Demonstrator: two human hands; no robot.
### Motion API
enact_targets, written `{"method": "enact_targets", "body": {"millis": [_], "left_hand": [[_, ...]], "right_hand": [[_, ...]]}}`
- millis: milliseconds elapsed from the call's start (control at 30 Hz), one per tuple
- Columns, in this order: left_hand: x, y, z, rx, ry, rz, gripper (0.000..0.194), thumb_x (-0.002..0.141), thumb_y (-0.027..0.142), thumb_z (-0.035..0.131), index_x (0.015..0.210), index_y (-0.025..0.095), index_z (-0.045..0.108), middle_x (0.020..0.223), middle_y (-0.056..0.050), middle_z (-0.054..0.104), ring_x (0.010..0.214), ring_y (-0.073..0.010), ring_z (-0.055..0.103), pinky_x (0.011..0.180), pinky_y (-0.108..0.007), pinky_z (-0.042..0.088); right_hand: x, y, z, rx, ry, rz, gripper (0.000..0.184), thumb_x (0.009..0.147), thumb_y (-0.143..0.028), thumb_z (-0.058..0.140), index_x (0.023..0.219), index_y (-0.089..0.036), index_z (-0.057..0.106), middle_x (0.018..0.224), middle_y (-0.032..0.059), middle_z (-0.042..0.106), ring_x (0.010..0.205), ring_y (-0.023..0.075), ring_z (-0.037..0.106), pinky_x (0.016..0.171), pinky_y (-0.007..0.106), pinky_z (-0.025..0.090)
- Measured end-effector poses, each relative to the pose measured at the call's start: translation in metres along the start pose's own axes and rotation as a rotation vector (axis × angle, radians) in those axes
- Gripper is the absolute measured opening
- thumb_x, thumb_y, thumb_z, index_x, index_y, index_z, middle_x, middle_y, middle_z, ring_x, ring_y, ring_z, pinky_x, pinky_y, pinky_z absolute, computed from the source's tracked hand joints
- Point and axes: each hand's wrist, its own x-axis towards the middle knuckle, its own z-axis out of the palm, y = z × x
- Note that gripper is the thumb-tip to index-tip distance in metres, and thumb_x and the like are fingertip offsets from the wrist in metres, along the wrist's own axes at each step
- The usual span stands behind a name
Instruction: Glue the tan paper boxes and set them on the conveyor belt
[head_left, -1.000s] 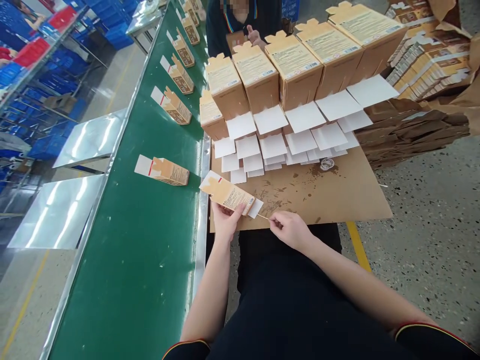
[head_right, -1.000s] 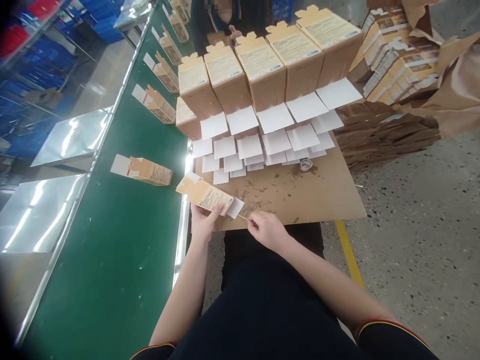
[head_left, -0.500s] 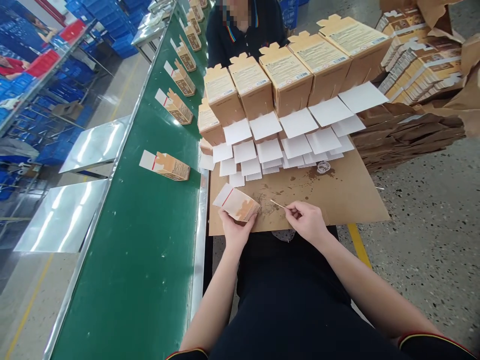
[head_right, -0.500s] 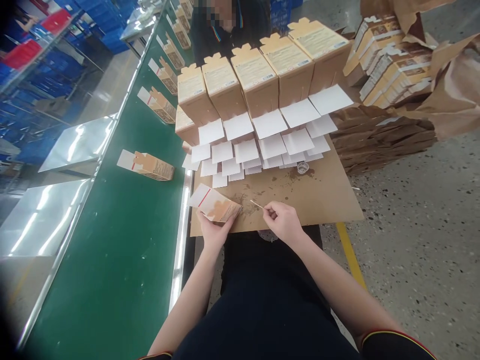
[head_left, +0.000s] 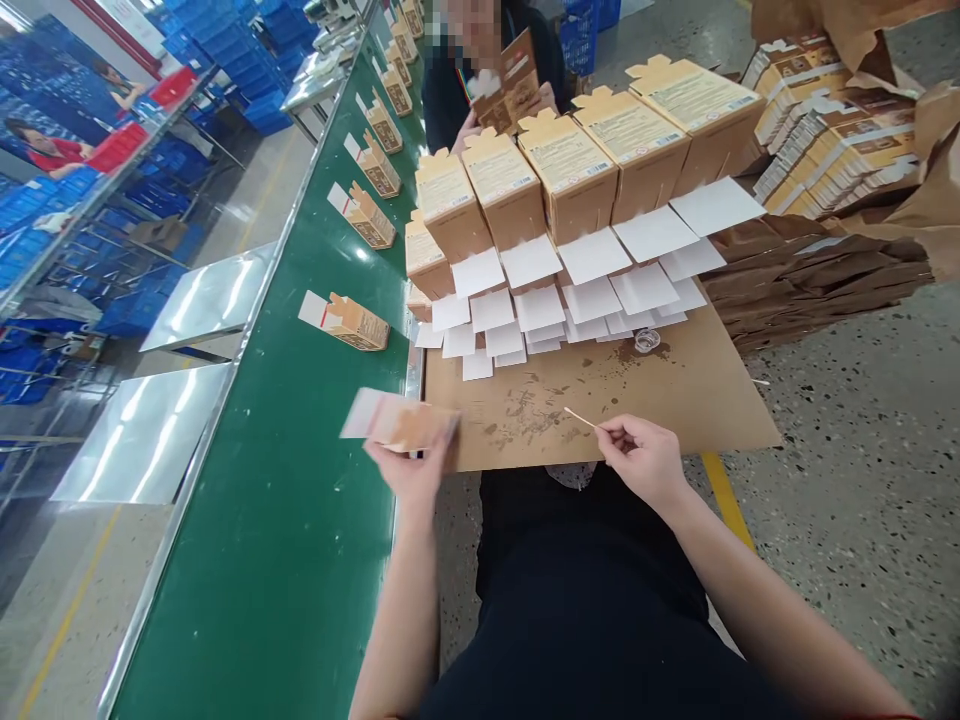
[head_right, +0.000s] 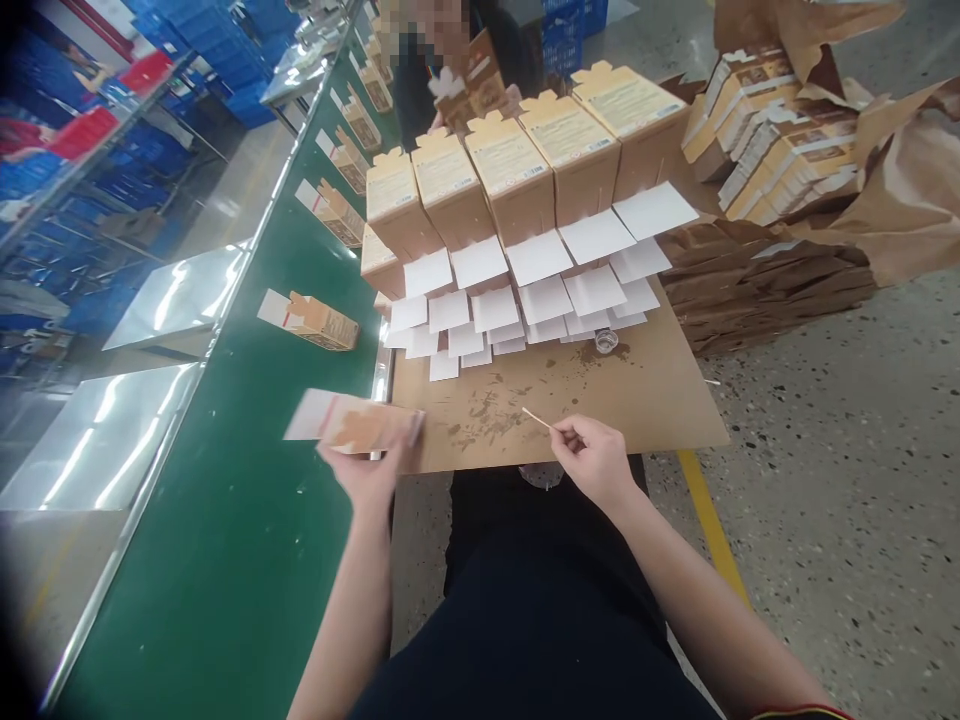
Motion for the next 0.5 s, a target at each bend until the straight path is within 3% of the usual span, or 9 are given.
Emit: {"method": "enact_targets", "body": {"millis": [100,200,333,500], "left_hand": [[0.049,-0.022,-0.045,-0.009,0.179,0.049,0.096,0.060,0.039,0.107,0.125,0.029,0.038,0.146,-0.014,0.062,0.131,-0.0329,0.073,0.115,-0.064,0.061],[0.080,-0.045,-0.070,0.033,0.215,0.003,0.094,0.061,0.036,0.105,0.125,0.028,0.036,0.148,-0.016,0.061,0.132,-0.0332,0.074,0.115,-0.061,0.062],[0.091,-0.062,-0.066,0.061,0.181,-0.069,0.089,0.065,0.033,0.102,0.125,0.028,0.036,0.144,-0.017,0.063,0.132,-0.0332,0.075,0.114,-0.057,0.063],[0.105,-0.063,-0.053,0.057,0.115,-0.063,0.089,0.068,0.032,0.101,0.131,0.027,0.038,0.145,-0.017,0.062,0.135,-0.0316,0.073,0.119,-0.055,0.059]], "right_hand": [[0.004,0.002,-0.006,-0.006,0.005,0.025,0.027,0.099,-0.042,0.074,0.079,-0.024,0.075,0.065,0.0014,0.072,0.052,0.0163,0.068,0.052,0.027,0.059],[0.012,0.002,-0.009,-0.005,-0.019,0.032,0.030,0.099,-0.047,0.075,0.080,-0.024,0.076,0.064,0.0016,0.072,0.052,0.0173,0.069,0.052,0.029,0.061],[0.021,0.001,-0.010,-0.043,-0.025,0.018,0.030,0.099,-0.049,0.076,0.081,-0.025,0.078,0.067,0.0025,0.074,0.053,0.0186,0.071,0.054,0.030,0.063],[0.031,0.001,-0.008,-0.071,-0.044,0.002,0.031,0.099,-0.050,0.075,0.080,-0.025,0.078,0.065,0.0021,0.073,0.052,0.0177,0.070,0.053,0.029,0.063]]}}
